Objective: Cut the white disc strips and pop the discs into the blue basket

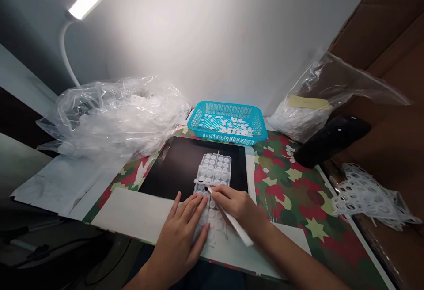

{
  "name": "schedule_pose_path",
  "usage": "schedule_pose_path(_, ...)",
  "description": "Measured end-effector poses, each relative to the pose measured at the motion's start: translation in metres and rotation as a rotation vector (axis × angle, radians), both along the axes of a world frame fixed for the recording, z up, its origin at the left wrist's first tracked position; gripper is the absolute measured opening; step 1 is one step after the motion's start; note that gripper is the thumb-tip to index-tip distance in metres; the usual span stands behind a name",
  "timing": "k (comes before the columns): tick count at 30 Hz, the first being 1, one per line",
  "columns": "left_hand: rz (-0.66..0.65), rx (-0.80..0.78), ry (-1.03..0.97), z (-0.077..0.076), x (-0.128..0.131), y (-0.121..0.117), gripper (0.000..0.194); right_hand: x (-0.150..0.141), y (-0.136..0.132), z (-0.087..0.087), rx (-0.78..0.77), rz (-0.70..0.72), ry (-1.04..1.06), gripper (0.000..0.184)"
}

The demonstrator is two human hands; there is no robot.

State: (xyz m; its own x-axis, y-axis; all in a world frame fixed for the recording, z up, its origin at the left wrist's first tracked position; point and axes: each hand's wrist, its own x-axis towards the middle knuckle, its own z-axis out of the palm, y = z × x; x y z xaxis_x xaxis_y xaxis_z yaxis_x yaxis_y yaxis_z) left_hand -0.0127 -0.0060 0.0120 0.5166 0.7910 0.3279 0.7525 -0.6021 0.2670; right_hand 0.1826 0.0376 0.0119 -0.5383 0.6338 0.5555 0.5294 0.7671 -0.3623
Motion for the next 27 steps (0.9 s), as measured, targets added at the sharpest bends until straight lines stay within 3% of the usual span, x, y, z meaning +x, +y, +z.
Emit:
schedule_pose_path(3,0.022,-0.008,-0.032,0.0,0.001,0.0,0.044,0.008,-0.004,-0.003,-0.163,-0.012,0.192,0.013)
schedule_pose_path(7,-0.06,0.003,-0.03,0.001,0.004,0.0,0.043,0.021,-0.011,-0.004,-0.216,-0.031,0.246,0.012)
schedule_pose_path(11,-0.163,-0.038,-0.026,0.003,0.007,0.001,0.048,0.029,-0.014,-0.006,-0.178,-0.017,0.228,0.014)
schedule_pose_path(19,-0.157,-0.097,-0.048,0.004,0.008,0.002,0.046,0.026,-0.011,0.001,-0.128,0.042,0.188,0.014)
schedule_pose_path(23,-0.157,-0.081,-0.05,0.005,0.008,0.002,0.046,0.029,-0.009,-0.003,0.007,0.051,0.051,0.022)
schedule_pose_path(27,-0.168,-0.096,-0.062,0.003,0.007,0.003,0.046,0.027,-0.009,-0.008,0.134,-0.027,-0.048,0.027)
